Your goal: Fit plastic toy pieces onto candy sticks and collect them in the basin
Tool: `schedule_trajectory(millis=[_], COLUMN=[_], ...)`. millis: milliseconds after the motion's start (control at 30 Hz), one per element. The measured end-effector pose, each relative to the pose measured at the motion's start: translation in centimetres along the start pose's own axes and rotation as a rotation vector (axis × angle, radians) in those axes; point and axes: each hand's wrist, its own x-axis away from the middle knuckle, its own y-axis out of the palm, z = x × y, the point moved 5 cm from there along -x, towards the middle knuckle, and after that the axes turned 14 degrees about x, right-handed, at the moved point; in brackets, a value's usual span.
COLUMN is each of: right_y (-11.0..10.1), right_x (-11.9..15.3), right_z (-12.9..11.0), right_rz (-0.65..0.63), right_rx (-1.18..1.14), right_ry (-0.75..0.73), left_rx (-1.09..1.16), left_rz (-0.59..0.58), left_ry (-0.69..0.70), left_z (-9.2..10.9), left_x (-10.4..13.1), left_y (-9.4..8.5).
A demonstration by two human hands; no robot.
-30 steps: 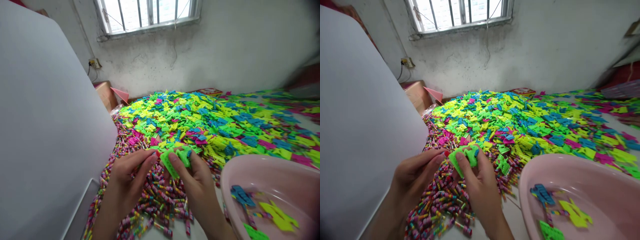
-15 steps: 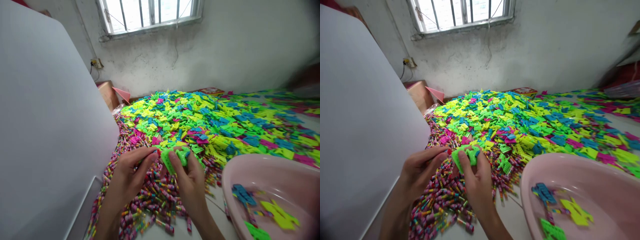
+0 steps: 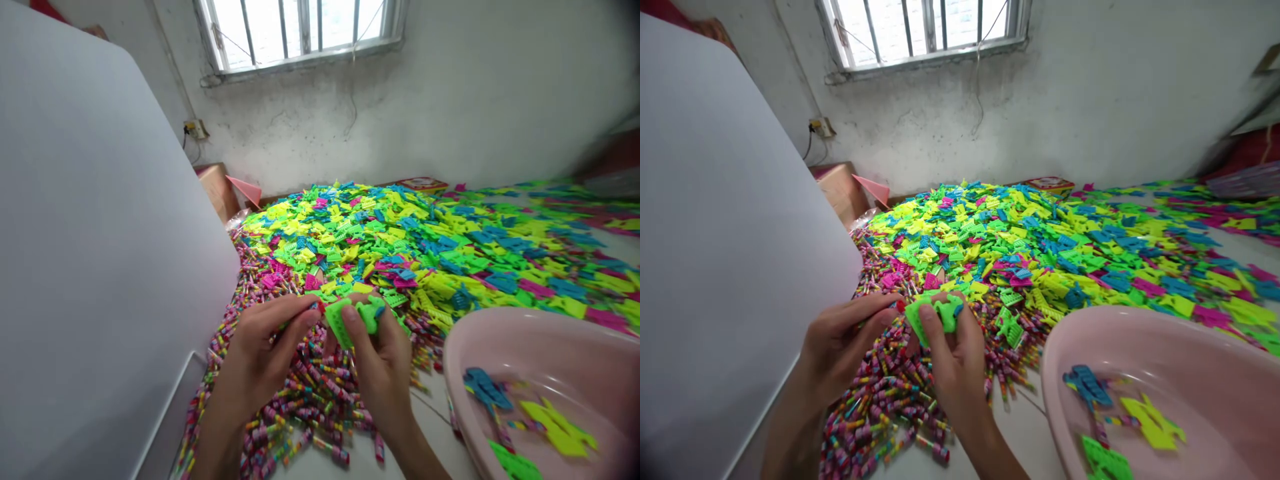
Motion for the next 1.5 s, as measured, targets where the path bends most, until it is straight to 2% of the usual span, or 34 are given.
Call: schedule_trajectory(millis=[133,367,467,567,700,867,1033,1233,1367,1500], right_y=[-0.2,-0.2,-0.4,-0.9,-1.6,-1.9,-1.5,-2.0,-2.2,-2.2], right_x=[0.3,-0.5,-1.0,-1.3,-1.1,-0.8,-0.9,-1.1,-1.1,-1.6], right_z=[0.6,0.4,1.2,2.4,2.7,1.1,1.3,1.1,1.5,1.8], right_rz=[0.061,-0.028,-0.029,0.021,0.022,-0.016,-0.058,0.035,0.052,0.082], right_rx=[0.043,0.116,0.164,0.108,0.087,0.252,0.237,0.300,0.189,-0.129], right_ry=[0.016,0.116,0.193,0.280,0.347,0.333,0.342,0.314,0.320,0.351], left_rx=[-0.004,-0.056,-0.261,-0.508,-0.623,-0.587,-0.551,-0.519,-0.508,-0.361], left_rz=[-0.021,-0.092,-0.081,-0.069,-0.057,0.023,-0.007,-0.025,0.002,0.018], left_ry=[0.009,-0.009,-0.006,0.048,0.107,0.187,0.217,0.222,0.179,0.157], left_z=[0.4,-0.6,-1.0,-0.7,-0.3,-0.1,-0.3,-0.3,-0.3,0.6], left_x=[-0.1,-0.4,-0.4,-0.3,-0.1,-0.1,-0.1,0.1,0.1,0.1], left_y=[0.3,0.4,1.1,2.5,3.9,3.6,3.6,4.3,4.9,4.6])
